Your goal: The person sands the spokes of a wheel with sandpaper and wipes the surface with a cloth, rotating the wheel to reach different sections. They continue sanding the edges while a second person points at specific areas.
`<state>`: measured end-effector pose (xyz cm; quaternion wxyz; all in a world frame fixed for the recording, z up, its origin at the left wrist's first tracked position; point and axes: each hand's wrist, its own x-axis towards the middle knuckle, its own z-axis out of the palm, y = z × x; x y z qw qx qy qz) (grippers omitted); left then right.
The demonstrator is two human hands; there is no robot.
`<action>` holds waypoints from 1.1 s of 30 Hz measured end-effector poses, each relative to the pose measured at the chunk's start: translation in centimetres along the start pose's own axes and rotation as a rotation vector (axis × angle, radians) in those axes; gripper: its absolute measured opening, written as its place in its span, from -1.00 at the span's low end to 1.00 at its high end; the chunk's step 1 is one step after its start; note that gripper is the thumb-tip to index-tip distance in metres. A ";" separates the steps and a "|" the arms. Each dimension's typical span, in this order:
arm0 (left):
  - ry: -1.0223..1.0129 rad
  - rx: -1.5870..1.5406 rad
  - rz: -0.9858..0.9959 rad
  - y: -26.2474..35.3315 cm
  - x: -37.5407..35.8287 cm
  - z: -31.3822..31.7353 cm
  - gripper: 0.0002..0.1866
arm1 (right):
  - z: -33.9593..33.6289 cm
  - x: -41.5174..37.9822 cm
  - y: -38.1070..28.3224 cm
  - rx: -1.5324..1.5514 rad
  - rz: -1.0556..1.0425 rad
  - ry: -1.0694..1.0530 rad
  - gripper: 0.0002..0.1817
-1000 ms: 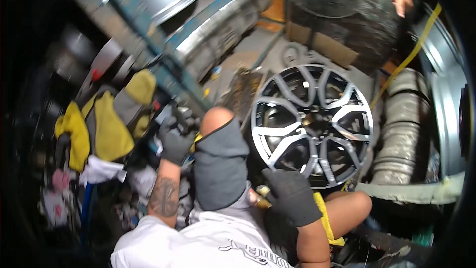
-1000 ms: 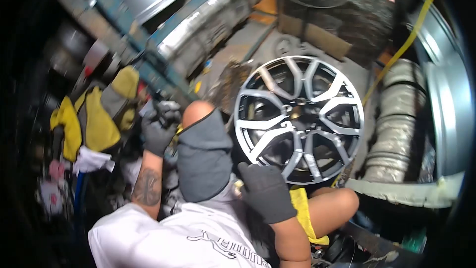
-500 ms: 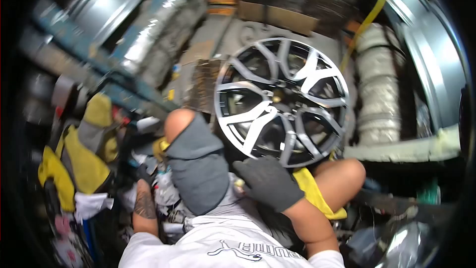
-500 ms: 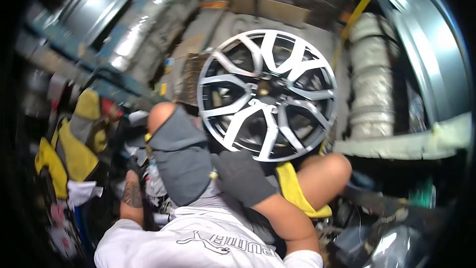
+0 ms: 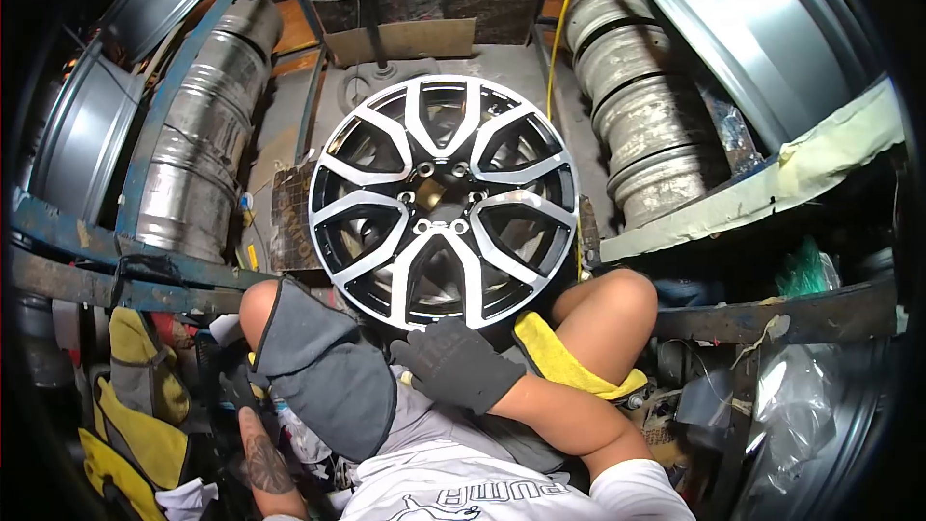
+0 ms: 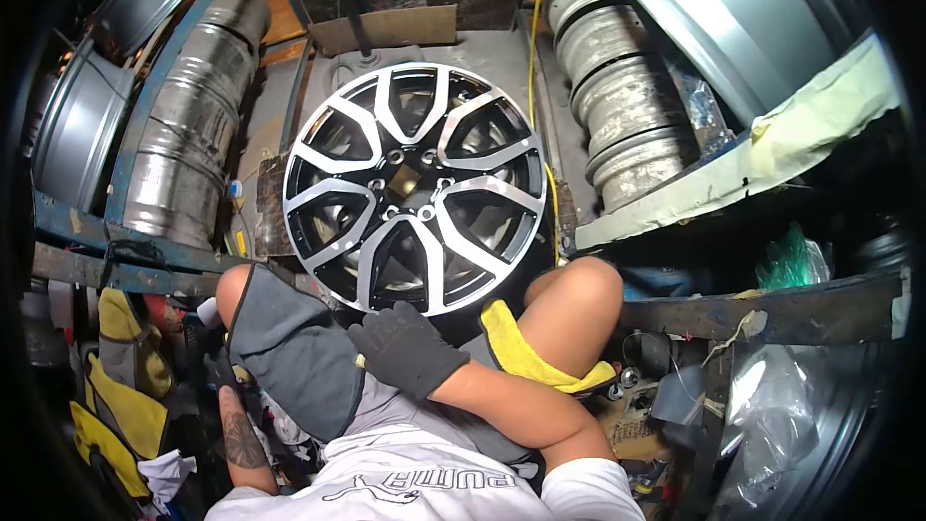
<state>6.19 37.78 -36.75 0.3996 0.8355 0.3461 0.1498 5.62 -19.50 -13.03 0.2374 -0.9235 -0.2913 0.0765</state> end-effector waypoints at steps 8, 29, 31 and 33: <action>-0.194 -0.293 0.123 10.2 -6.8 0.1 -0.53 | -5.1 -2.6 0.4 0.016 0.048 0.120 -0.62; -0.146 0.238 0.832 19.7 -22.4 0.6 -0.43 | -12.5 -9.2 26.6 -0.236 0.681 0.100 -0.61; -0.150 0.199 0.821 19.8 -22.2 1.3 -0.43 | -13.9 -8.3 24.1 -0.178 0.787 -0.024 -0.57; -0.167 0.142 0.800 20.1 -22.1 1.6 -0.43 | -14.1 -7.0 23.0 -0.243 0.840 -0.141 -0.57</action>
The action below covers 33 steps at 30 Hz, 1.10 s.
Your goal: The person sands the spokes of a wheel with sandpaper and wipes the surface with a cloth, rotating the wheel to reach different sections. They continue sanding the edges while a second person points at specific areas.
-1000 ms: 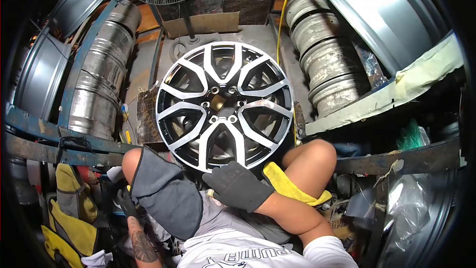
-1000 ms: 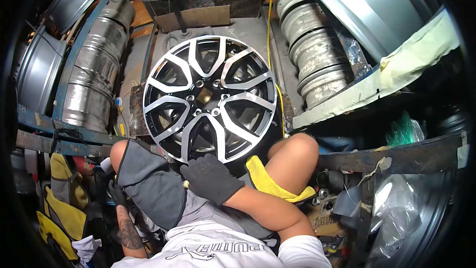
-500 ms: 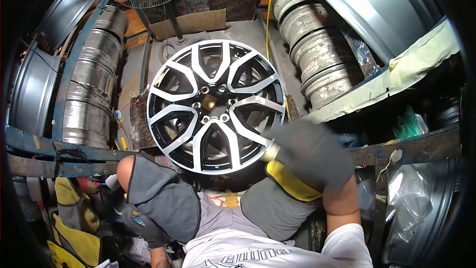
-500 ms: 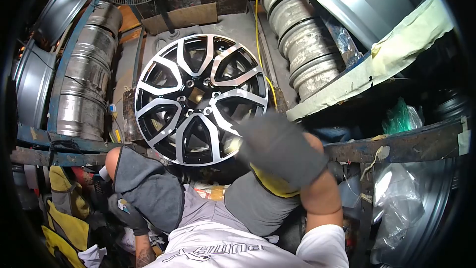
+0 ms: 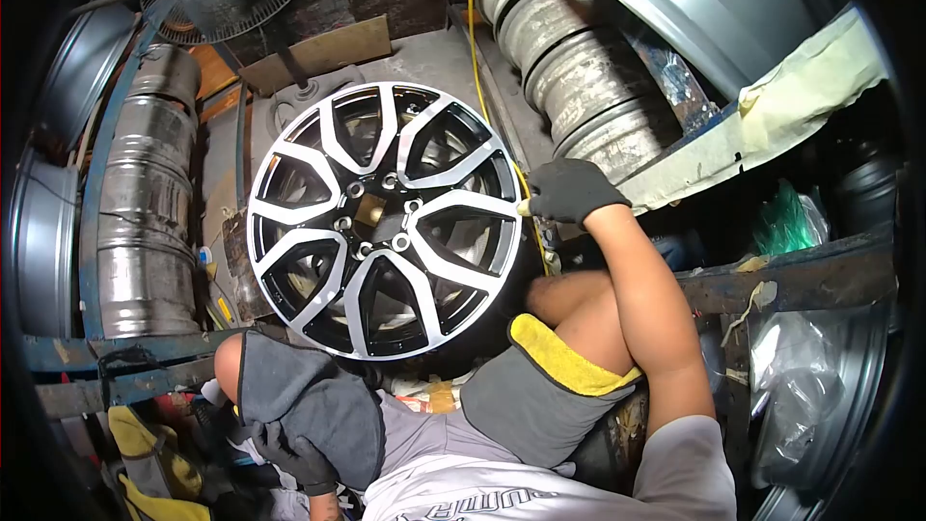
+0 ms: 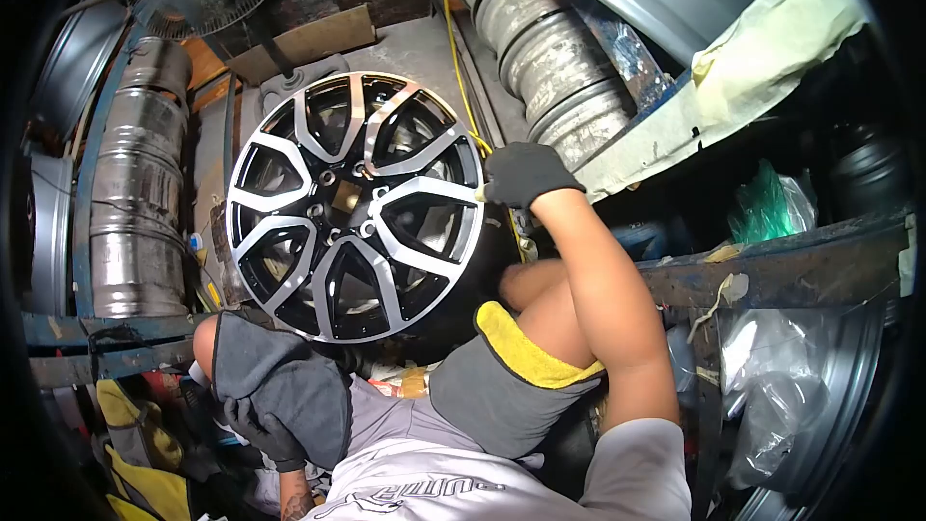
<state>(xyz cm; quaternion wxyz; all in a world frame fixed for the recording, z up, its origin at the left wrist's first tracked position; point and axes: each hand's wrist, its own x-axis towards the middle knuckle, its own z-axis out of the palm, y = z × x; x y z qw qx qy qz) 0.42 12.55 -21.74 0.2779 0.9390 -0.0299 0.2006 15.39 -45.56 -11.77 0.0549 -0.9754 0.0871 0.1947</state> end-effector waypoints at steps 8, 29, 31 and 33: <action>-0.068 0.010 0.046 1.2 1.0 0.2 -0.41 | 0.5 0.7 -1.9 -0.087 0.037 -0.053 -0.55; -0.088 -0.033 -0.002 1.4 1.2 0.9 -0.41 | 1.5 2.0 -2.8 -0.186 0.022 -0.113 -0.53; -0.089 -0.046 -0.017 1.2 1.1 1.0 -0.41 | 1.6 2.2 -2.7 -0.194 0.023 -0.119 -0.53; -0.092 -0.053 -0.042 1.1 1.1 1.1 -0.41 | 1.6 2.2 -2.8 -0.207 0.026 -0.121 -0.54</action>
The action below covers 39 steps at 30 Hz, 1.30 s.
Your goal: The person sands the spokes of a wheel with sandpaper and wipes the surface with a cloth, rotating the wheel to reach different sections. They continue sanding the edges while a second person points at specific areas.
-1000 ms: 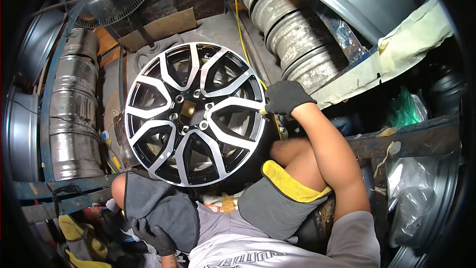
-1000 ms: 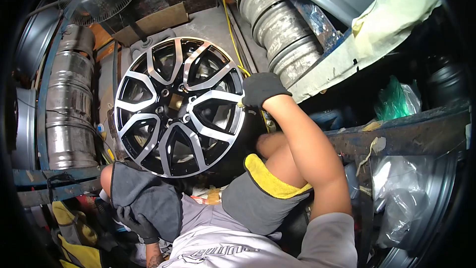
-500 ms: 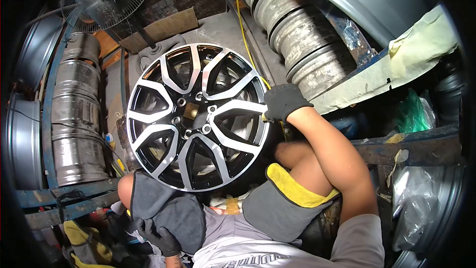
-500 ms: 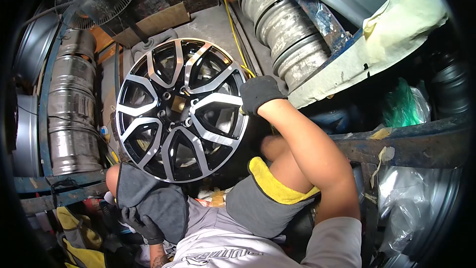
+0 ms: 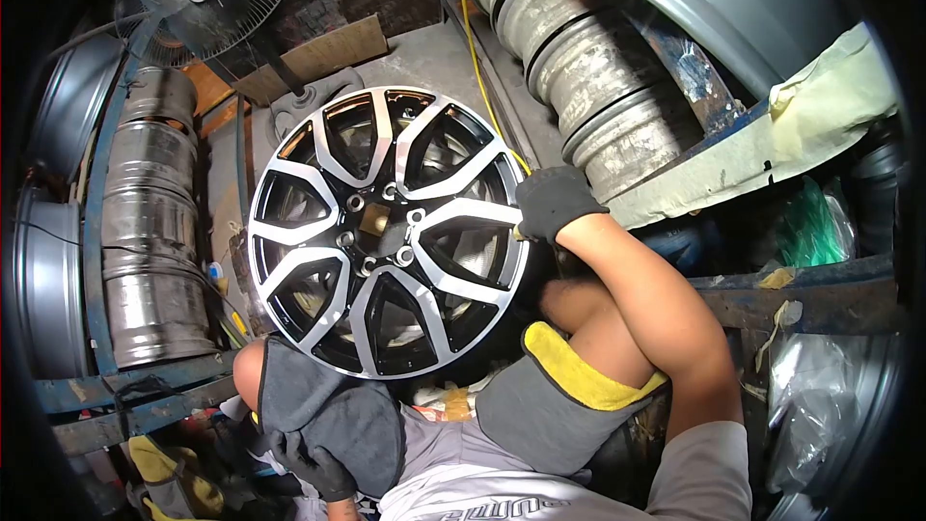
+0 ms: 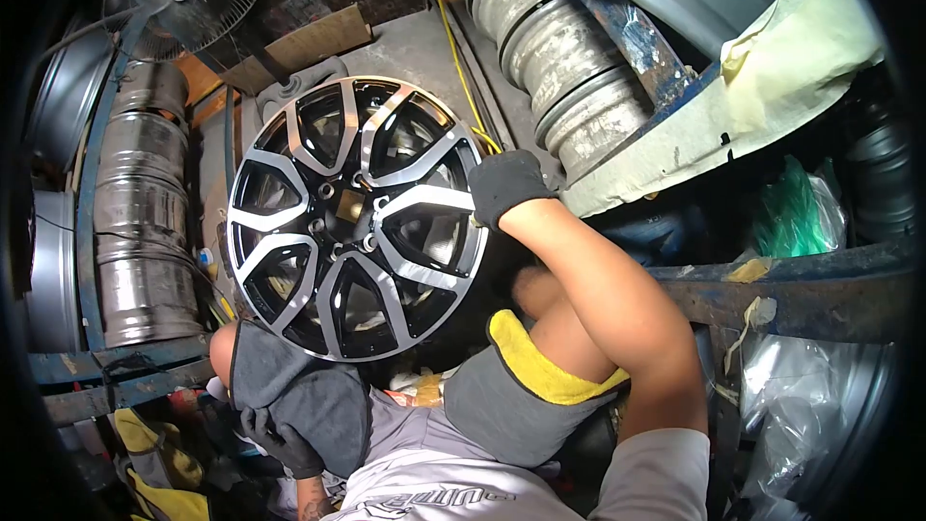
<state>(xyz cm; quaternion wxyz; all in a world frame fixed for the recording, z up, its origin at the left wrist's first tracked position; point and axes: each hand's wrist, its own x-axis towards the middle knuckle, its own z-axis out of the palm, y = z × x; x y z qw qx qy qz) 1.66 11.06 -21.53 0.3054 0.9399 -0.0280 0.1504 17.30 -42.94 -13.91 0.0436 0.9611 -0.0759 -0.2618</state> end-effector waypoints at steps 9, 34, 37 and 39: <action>0.016 -0.012 0.013 0.7 0.1 0.0 -0.44 | 0.6 0.0 -0.1 0.016 -0.028 0.053 -0.53; -0.010 -0.042 0.018 -0.9 0.3 0.1 -0.50 | 0.2 0.5 1.3 0.131 -0.074 0.011 -0.56; 0.072 -0.076 0.049 0.1 0.7 0.5 -0.58 | 0.2 0.5 1.3 0.127 -0.082 0.011 -0.58; 0.079 -0.120 0.044 0.2 0.6 0.8 -0.59 | 0.3 0.2 1.4 0.107 -0.084 0.025 -0.59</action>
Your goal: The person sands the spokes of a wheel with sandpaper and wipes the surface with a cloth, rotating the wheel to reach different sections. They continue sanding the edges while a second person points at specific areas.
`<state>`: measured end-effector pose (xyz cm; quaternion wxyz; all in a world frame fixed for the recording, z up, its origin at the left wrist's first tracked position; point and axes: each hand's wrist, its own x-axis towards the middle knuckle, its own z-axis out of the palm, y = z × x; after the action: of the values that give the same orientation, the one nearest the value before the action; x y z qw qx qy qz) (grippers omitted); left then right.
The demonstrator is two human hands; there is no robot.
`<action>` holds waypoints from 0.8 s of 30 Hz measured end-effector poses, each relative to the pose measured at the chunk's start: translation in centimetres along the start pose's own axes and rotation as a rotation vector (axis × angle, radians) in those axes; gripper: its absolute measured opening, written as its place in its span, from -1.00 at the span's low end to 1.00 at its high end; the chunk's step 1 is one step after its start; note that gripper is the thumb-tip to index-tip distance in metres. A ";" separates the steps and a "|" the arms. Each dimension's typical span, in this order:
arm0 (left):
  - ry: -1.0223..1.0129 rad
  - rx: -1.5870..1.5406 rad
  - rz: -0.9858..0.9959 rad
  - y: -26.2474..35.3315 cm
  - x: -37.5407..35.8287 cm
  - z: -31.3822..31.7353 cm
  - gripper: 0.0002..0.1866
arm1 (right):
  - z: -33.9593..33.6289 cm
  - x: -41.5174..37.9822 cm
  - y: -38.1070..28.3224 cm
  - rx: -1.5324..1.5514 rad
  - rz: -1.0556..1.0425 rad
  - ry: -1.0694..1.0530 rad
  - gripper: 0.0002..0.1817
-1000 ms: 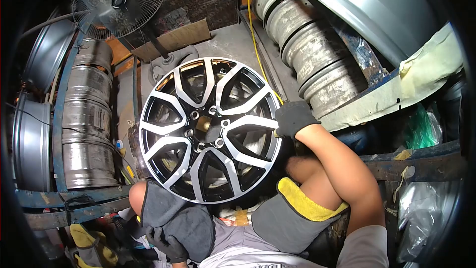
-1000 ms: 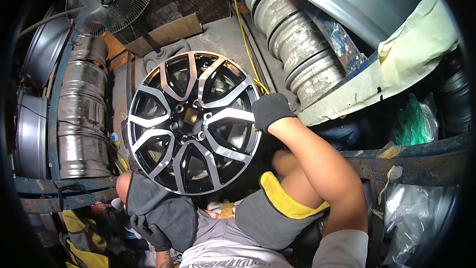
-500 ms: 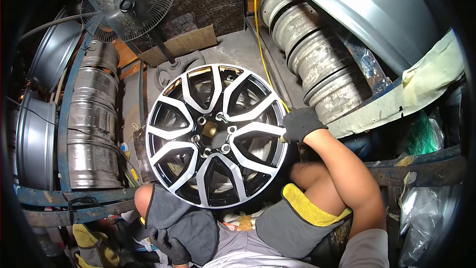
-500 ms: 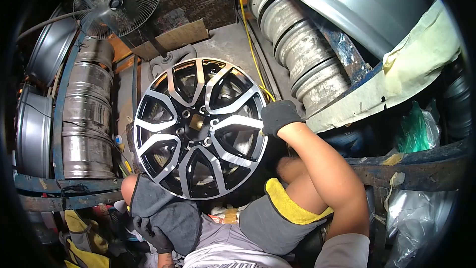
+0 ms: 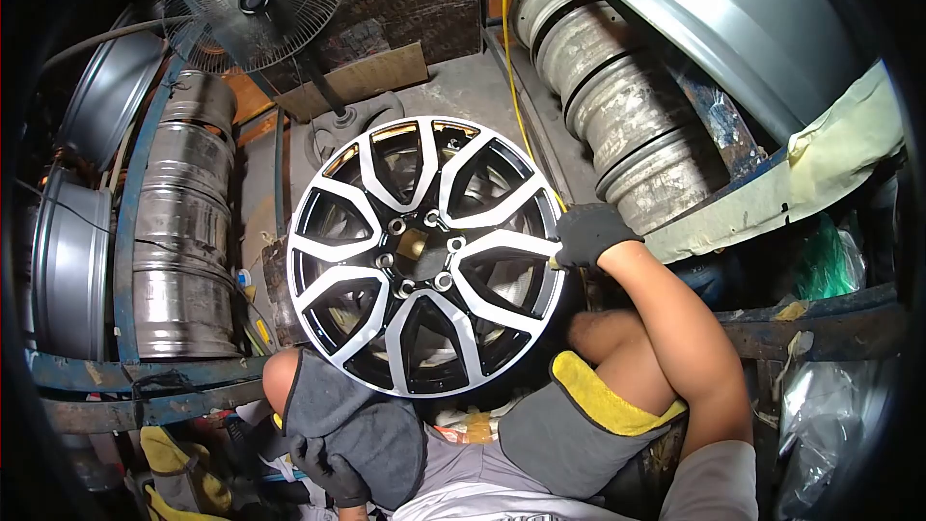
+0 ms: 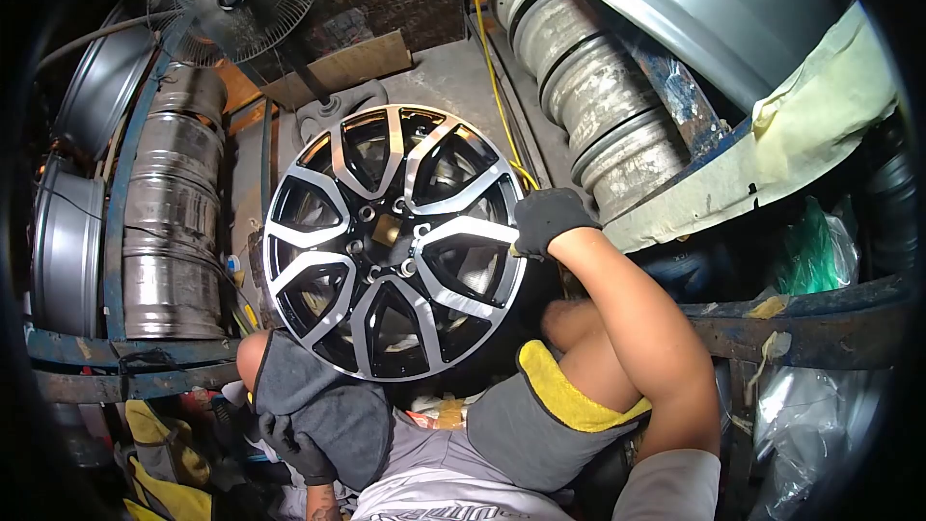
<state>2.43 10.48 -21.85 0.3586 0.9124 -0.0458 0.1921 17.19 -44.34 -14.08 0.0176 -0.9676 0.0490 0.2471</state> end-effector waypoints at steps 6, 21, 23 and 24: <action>0.044 0.159 0.127 -3.4 -0.7 0.4 -0.68 | 4.7 2.5 2.3 -0.009 0.007 0.137 -0.43; 0.007 0.209 0.199 0.3 0.9 -0.5 -0.63 | -0.9 -0.1 -0.5 0.013 0.023 -0.115 -0.54; -0.004 0.200 0.179 0.3 0.7 -0.6 -0.63 | -0.9 -0.2 -0.5 0.019 0.006 -0.115 -0.53; -0.010 0.195 0.169 0.3 0.6 -0.7 -0.63 | -1.1 -0.3 -0.6 0.023 0.007 -0.124 -0.53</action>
<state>2.69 10.74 -20.99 0.2503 0.9368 -0.1052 0.2207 17.54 -43.78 -13.01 0.0307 -0.9500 0.0539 0.3062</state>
